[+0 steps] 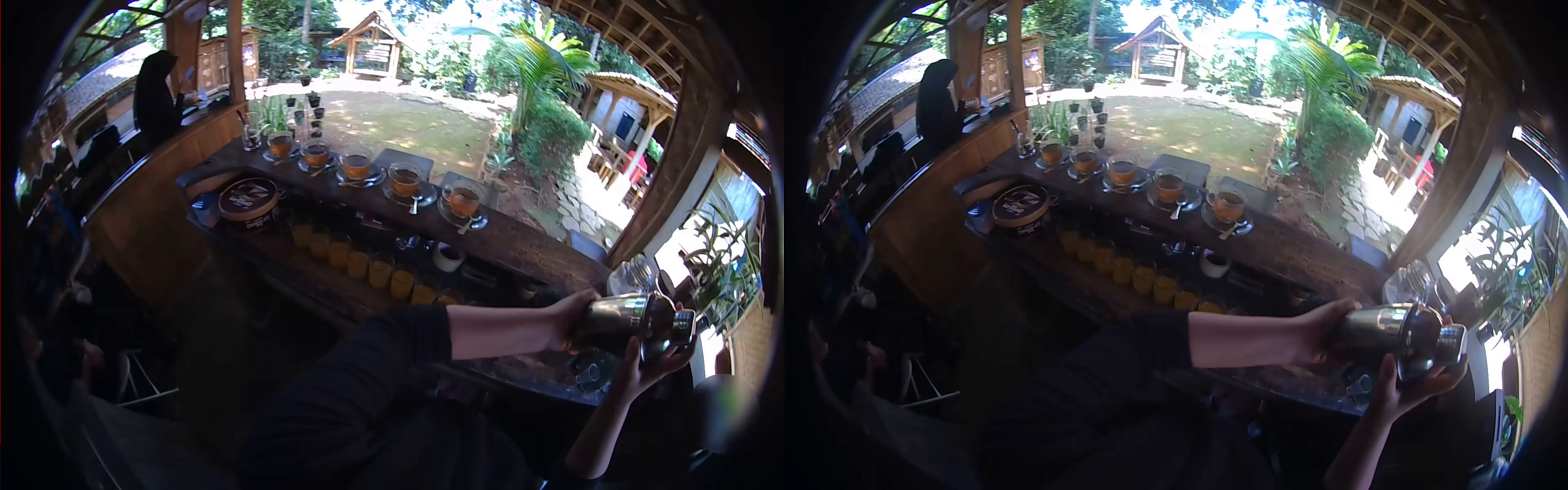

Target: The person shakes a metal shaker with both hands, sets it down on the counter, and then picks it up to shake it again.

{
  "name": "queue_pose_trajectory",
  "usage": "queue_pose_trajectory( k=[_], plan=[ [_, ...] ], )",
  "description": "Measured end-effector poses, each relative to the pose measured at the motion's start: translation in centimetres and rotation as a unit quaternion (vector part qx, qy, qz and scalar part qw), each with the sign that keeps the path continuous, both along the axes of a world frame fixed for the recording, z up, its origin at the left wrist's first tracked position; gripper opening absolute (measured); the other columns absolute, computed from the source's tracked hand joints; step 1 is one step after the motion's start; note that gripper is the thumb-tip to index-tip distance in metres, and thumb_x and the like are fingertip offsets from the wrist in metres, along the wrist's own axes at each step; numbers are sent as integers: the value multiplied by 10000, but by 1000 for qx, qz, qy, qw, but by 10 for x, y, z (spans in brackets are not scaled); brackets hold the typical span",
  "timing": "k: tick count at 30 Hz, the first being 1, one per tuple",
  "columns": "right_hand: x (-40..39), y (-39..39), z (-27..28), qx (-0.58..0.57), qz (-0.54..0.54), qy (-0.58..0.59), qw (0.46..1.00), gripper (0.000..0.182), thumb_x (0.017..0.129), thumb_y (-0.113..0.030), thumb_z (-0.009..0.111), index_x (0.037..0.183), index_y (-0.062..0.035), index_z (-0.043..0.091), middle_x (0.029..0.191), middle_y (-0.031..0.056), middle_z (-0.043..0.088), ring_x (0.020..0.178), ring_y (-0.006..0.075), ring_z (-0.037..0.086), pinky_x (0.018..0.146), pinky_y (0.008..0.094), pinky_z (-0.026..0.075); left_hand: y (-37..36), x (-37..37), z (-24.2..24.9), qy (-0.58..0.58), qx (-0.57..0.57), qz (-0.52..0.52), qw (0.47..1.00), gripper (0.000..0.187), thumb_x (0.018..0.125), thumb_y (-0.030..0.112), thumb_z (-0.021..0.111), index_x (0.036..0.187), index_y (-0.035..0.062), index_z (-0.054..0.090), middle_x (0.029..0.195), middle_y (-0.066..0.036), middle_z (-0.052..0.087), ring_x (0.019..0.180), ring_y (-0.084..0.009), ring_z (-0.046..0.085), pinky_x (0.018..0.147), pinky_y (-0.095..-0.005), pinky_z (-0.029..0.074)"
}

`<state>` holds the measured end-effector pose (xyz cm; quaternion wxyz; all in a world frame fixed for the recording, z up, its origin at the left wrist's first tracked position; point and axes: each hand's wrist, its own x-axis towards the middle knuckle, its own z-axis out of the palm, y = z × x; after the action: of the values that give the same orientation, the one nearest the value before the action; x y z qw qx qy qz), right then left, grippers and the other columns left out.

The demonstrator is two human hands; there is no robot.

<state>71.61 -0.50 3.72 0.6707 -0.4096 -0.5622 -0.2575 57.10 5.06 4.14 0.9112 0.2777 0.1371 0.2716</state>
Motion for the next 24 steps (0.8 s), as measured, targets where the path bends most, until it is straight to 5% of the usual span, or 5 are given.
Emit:
queue_pose_trajectory(
  k=[2,6,11,19,24],
  plan=[
    [-1,10,-1,12,31,-2,999,891,705,-512,636,1313,-5,226,1257,201,314,1170,269,363,915,402,383,-22,-15,21,-23,-5,-7,1000,420,802,468,439,983,101,538,810,-54,598,597,-123,584,344,-254,406],
    [2,22,-5,18,98,-22,995,892,707,-501,641,1311,-1,217,1248,197,315,1161,271,367,918,404,380,-28,-3,28,-101,412,243,873,329,799,360,499,977,86,529,946,-92,570,805,-180,575,683,-309,472],
    [2,30,-7,7,119,-33,992,892,709,-488,647,1308,4,205,1237,192,315,1150,273,371,921,407,377,19,-24,-18,-6,-1,48,999,337,824,385,430,988,109,531,886,-66,596,786,-158,599,635,-316,485],
    [-42,21,24,21,154,-179,971,906,708,-413,664,1338,-27,141,1297,181,268,1194,294,328,960,445,334,-32,-62,63,-103,288,140,942,319,825,298,515,1006,35,523,953,-77,528,910,-136,522,823,-290,396],
    [-87,35,22,-5,119,-67,991,916,711,-475,634,1363,-60,141,1379,188,201,1295,323,194,1028,482,233,20,-95,-7,-38,0,92,995,395,796,369,493,1058,74,516,961,-92,592,812,-226,613,728,-353,510]
  ],
)
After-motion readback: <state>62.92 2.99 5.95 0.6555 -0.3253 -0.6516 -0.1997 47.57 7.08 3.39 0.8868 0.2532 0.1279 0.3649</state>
